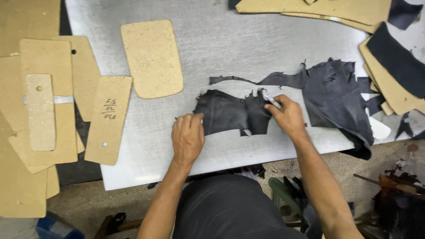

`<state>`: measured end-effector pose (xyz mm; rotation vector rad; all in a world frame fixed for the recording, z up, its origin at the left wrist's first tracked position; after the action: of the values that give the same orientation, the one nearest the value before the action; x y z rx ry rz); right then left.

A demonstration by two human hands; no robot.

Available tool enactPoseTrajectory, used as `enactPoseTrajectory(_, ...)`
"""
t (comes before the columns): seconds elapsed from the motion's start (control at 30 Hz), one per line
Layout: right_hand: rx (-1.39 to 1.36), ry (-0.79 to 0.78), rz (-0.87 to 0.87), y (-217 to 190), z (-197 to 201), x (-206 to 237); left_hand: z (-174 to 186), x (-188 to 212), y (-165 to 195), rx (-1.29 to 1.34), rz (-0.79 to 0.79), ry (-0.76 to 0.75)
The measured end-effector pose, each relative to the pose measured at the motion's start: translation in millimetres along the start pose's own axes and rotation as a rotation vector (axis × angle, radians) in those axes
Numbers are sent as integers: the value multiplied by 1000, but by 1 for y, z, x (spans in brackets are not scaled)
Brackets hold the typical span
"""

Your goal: The person places cardboard templates on a black leather hide, traces around them with a silver marker, and cuts out the pieces using a knife. The cut leather pieces are set aside on the table.

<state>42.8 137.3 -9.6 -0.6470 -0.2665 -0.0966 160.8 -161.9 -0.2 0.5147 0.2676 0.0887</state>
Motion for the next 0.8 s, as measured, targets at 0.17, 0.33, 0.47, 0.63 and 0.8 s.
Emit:
enactPoseTrajectory(0.17,6,6,140,3,-1,-6,-55,-1,38,-135,-167,-188)
enactPoseTrajectory(0.33,21,90,245,8,18,-16,-71,-9,39,-261,-55,-316)
enactPoseTrajectory(0.47,-69,127,384,4,24,-17,-74,-7,58,-299,-95,-350)
enactPoseTrajectory(0.63,-276,73,371,9,50,-22,-111,-16,142,-126,-389,-418)
enactPoseTrajectory(0.8,-412,68,311,13,75,-18,-134,-33,195,-109,-516,-424)
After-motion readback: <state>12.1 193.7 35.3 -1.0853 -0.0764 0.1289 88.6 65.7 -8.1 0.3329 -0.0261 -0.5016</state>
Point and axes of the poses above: each hand's wrist, its own x-axis away from the middle knuckle, its own z-axis out of the back of the hand, y = z × x, the point moved 6 cm from there along -x, towards the middle knuckle, and after that the axes turned 7 degrees about -x, right-handed, at the moved point
